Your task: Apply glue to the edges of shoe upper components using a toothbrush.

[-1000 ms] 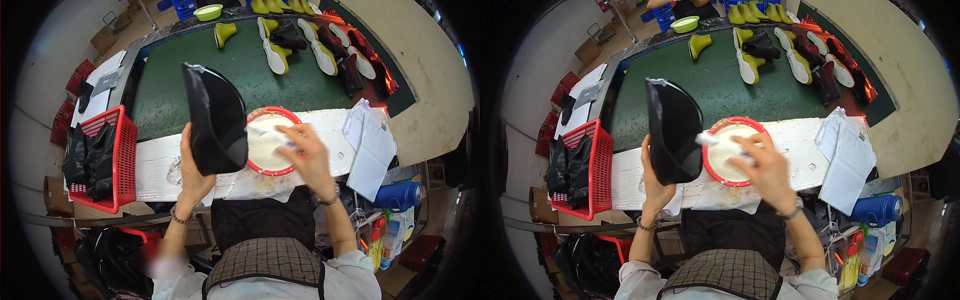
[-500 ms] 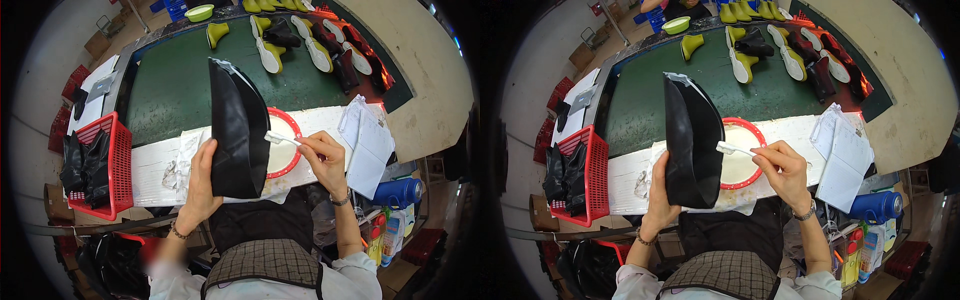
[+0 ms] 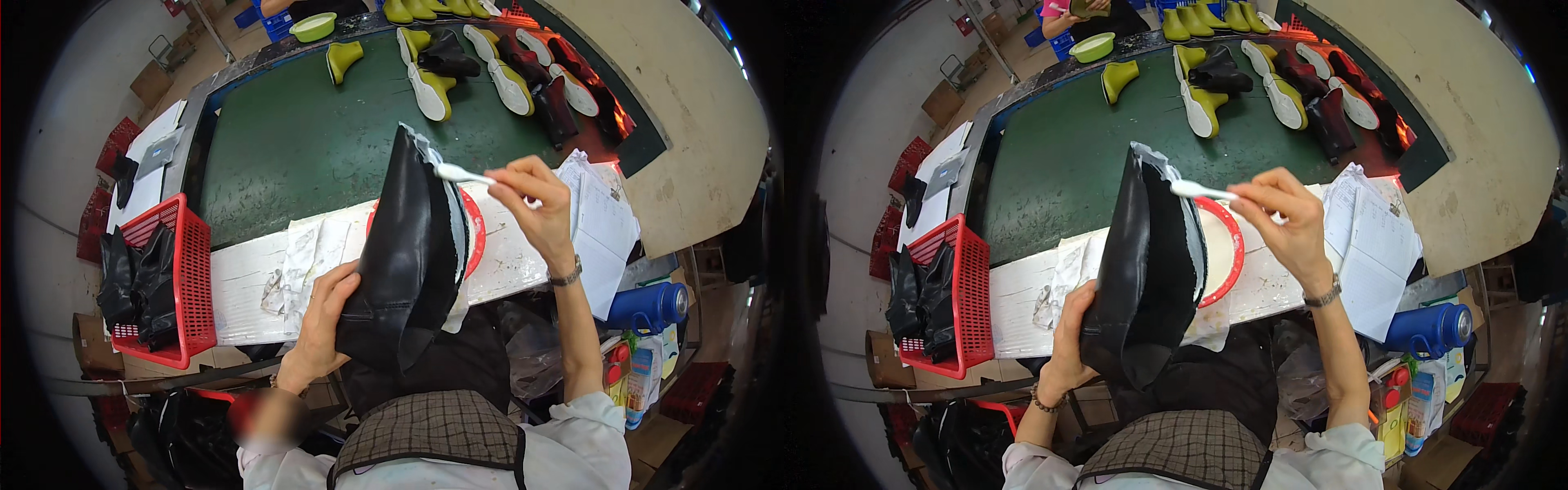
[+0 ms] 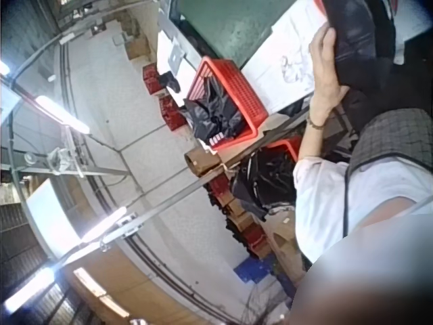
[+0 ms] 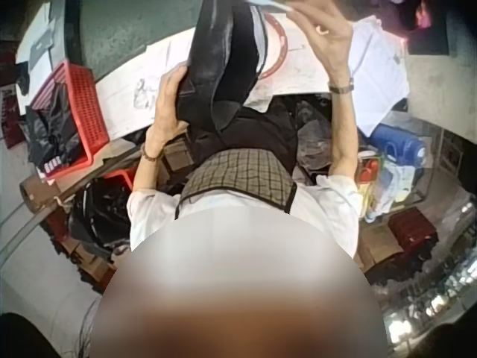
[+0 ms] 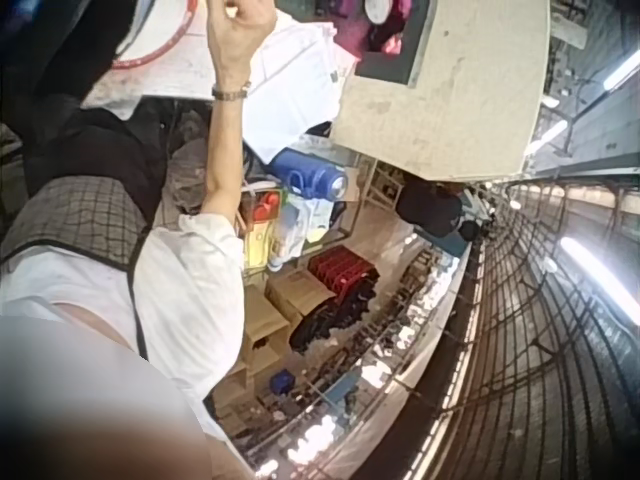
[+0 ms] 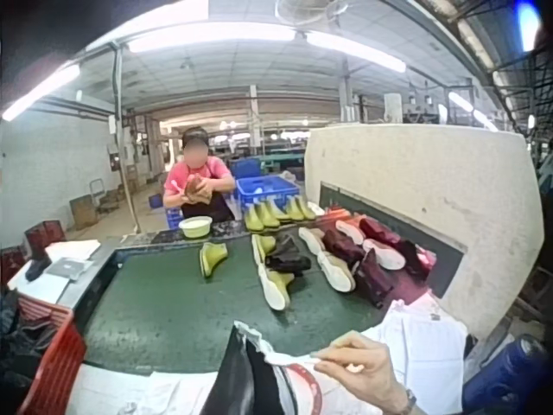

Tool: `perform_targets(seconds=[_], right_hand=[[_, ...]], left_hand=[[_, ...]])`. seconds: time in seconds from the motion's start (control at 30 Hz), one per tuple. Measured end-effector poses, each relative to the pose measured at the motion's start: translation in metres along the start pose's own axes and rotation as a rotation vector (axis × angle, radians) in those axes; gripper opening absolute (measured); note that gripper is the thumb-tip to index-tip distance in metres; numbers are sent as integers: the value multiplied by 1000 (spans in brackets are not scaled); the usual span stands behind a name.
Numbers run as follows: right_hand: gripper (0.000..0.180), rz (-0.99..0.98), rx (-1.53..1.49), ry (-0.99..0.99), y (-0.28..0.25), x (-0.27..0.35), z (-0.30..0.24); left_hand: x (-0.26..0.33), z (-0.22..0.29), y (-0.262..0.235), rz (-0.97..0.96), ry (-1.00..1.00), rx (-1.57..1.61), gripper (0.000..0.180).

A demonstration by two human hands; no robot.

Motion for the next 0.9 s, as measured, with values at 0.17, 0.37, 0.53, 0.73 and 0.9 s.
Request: perform_targets(seconds=[0.17, 0.37, 0.53, 0.73, 0.9], right_hand=[[23, -37, -27, 44, 5, 38, -8], [26, -61, -77, 106, 14, 65, -19], [28, -68, -94, 81, 20, 77, -28], [27, -88, -74, 8, 26, 84, -42], [25, -139, -129, 57, 30, 85, -51]], left_hand=[[2, -7, -2, 46, -50, -117, 93], [-16, -7, -5, 218, -97, -229, 90], [-24, -13, -3, 306, -63, -258, 93], [-30, -20, -11, 553, -39, -187, 88], [-31, -19, -15, 657, 80, -281, 83]])
Point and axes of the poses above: each hand's wrist, its own x-axis away from the middle knuckle, its own y-axis out of the palm, z = x × y, the point moved 9 cm from there along -x, towards the middle knuckle, and after that the axes turned 2 degrees about z, right-handed, at the moved point
